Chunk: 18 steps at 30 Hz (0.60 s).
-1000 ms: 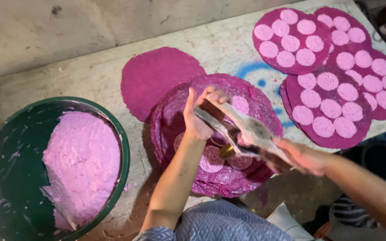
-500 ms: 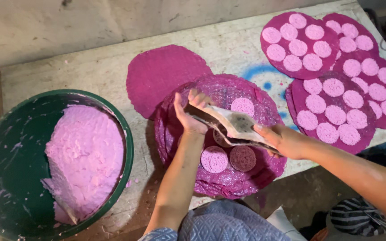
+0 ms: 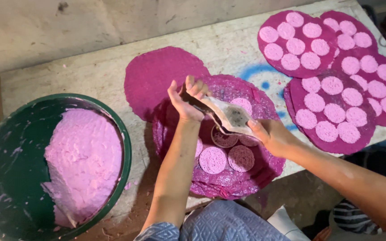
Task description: The person uses a wooden tool to scoop pink paste from a bucket and places it onto large purple circular mats. The person and an assistant then use a small metal ring to shape the paste into multiple small circular portions on the mats.
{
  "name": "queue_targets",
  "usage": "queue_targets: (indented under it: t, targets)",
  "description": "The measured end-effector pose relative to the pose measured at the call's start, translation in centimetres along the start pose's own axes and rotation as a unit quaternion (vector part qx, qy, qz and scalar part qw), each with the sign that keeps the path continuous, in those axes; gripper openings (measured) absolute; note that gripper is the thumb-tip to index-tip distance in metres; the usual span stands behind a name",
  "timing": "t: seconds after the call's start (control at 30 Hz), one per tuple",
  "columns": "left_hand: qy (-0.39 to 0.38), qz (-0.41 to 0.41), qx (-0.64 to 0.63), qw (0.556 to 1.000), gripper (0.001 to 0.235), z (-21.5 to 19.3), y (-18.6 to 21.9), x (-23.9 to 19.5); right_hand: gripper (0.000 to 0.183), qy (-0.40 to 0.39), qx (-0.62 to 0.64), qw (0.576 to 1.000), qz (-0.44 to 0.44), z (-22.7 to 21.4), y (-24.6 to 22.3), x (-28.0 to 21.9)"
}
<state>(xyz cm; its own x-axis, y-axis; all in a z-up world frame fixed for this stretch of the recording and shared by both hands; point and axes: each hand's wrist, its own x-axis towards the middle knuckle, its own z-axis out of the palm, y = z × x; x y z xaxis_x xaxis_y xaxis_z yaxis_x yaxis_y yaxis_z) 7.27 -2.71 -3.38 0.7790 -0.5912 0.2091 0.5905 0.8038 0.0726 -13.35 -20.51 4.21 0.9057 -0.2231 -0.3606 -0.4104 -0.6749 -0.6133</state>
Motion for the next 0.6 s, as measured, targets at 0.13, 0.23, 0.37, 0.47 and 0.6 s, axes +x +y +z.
queue_targets:
  t: [0.13, 0.23, 0.37, 0.47, 0.6]
  targets:
    - [0.053, -0.001, 0.017, 0.998, 0.043, 0.3, 0.4, -1.2, 0.073, -0.041, 0.037, 0.998, 0.038, 0.8, 0.3, -0.4]
    - [0.11, 0.01, 0.025, 0.994, 0.04, 0.6, -0.9, -1.9, 0.072, -0.068, 0.032, 0.994, 0.077, -0.3, 0.3, -1.0]
    - [0.176, -0.01, -0.049, 0.983, 0.039, 1.3, -2.8, -1.4, 0.075, -0.052, -0.03, 0.993, 0.1, -1.7, 0.3, -1.0]
    - [0.189, -0.007, -0.042, 0.981, 0.038, 1.6, -2.5, -0.2, 0.068, -0.003, -0.061, 0.992, 0.114, -1.6, 0.8, -0.6]
    - [0.128, -0.002, -0.002, 0.992, 0.039, 1.3, -1.6, 0.4, 0.074, 0.03, -0.002, 0.999, 0.024, -0.8, 1.9, 0.0]
